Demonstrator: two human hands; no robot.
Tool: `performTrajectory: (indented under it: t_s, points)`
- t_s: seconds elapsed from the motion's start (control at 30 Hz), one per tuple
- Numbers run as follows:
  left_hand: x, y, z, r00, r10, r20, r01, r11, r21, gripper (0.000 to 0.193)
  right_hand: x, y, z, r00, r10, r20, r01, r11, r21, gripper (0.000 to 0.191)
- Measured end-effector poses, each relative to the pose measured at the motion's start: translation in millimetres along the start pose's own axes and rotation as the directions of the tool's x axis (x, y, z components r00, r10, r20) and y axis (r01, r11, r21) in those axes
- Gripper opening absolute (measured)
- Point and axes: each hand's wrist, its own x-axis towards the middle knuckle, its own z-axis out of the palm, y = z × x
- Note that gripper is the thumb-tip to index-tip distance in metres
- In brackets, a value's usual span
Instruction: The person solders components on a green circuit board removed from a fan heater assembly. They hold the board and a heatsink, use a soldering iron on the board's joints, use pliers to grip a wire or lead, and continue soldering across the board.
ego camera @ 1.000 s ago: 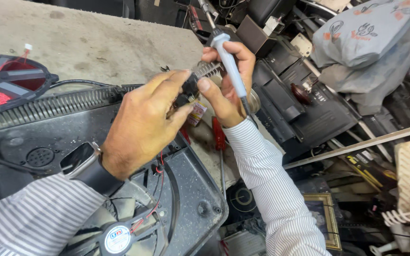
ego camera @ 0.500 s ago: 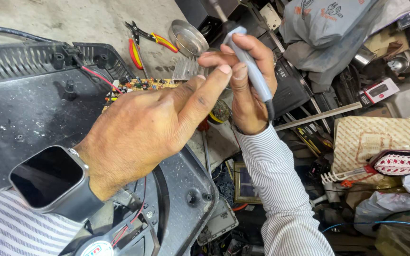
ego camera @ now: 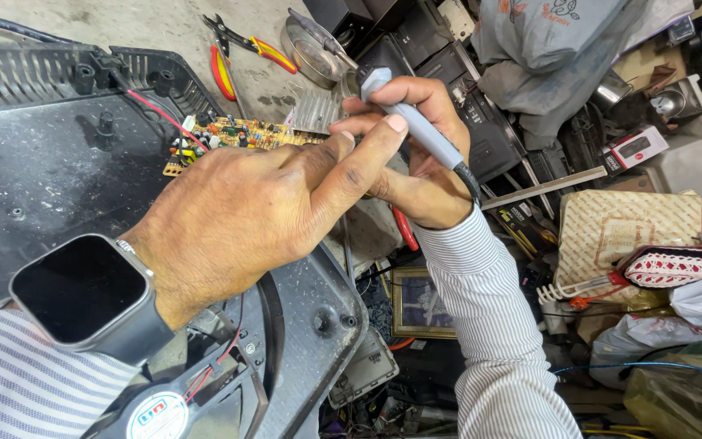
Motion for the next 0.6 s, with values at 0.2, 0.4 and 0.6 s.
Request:
performTrajectory:
  t_s: [0.2, 0.4, 0.6]
  points:
    - [1, 0, 1, 1.000, 0.004, -0.003, -0.004, 1.000, 0.022, 0.074, 2, -2, -4, 1.000, 0.030, 0.010, -0.030, 0.999, -0.013, 0.059]
    - [1, -1, 0, 1.000, -0.011, 0.029, 0.010, 0.999, 0.048, 0.072, 1, 1, -4, 0.999, 0.050, 0.019, -0.050, 0.999, 0.021, 0.058]
    - [-3, -3, 0, 1.000, -0.008, 0.000, 0.008, 1.000, -0.006, 0.072, -3, 9, -1, 0.999, 0.043, 0.003, -0.043, 0.996, 0.080, 0.057]
